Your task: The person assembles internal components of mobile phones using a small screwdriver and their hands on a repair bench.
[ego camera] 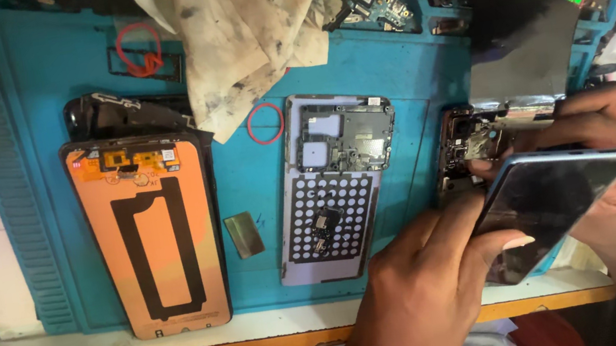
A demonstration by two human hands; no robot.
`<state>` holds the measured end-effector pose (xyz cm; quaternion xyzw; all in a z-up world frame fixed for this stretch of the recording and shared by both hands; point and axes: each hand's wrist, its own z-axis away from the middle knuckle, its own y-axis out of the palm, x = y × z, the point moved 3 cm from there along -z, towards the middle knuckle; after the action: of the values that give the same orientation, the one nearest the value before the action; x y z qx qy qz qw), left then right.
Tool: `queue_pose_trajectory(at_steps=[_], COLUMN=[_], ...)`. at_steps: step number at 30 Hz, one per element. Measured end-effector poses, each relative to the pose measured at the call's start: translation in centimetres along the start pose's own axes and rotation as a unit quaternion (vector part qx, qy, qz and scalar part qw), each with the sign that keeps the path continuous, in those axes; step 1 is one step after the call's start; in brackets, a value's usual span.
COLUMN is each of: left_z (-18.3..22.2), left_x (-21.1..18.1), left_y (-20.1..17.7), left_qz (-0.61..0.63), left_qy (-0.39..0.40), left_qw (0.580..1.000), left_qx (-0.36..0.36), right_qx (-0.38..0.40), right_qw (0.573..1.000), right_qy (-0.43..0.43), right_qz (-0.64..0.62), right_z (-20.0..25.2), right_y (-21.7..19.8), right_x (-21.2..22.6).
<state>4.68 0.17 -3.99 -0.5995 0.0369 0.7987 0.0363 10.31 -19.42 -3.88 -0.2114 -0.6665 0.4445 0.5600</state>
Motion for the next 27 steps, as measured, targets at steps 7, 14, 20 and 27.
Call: queue_pose_trajectory(at_steps=[7,14,20,27], left_z=[0.5,0.9,1.2,1.4], left_x=[-0.3,-0.6,-0.4,-0.1], left_y=[-0.3,-0.5,-0.9,-1.0], left_qz=[0.015,-0.028,-0.019,-0.003], left_qy=[0.027,0.056,0.064,0.057], left_qw=[0.999,0.998,0.997,0.998], left_qx=[0.02,0.022,0.026,0.029], right_qx=[-0.009,0.01,-0.021,-0.059], right_qw=[1.0,1.0,0.991,0.972], right_qy=[0.014,-0.023,-0.111,-0.193], right_qz=[-0.004,0.006,0.077,0.123], right_z=[-0.5,-0.4,-0.6,-0.3], right_y=[0.2,0.1,0.3,0.6], right_x=[0.5,1.3,1.3,0.5])
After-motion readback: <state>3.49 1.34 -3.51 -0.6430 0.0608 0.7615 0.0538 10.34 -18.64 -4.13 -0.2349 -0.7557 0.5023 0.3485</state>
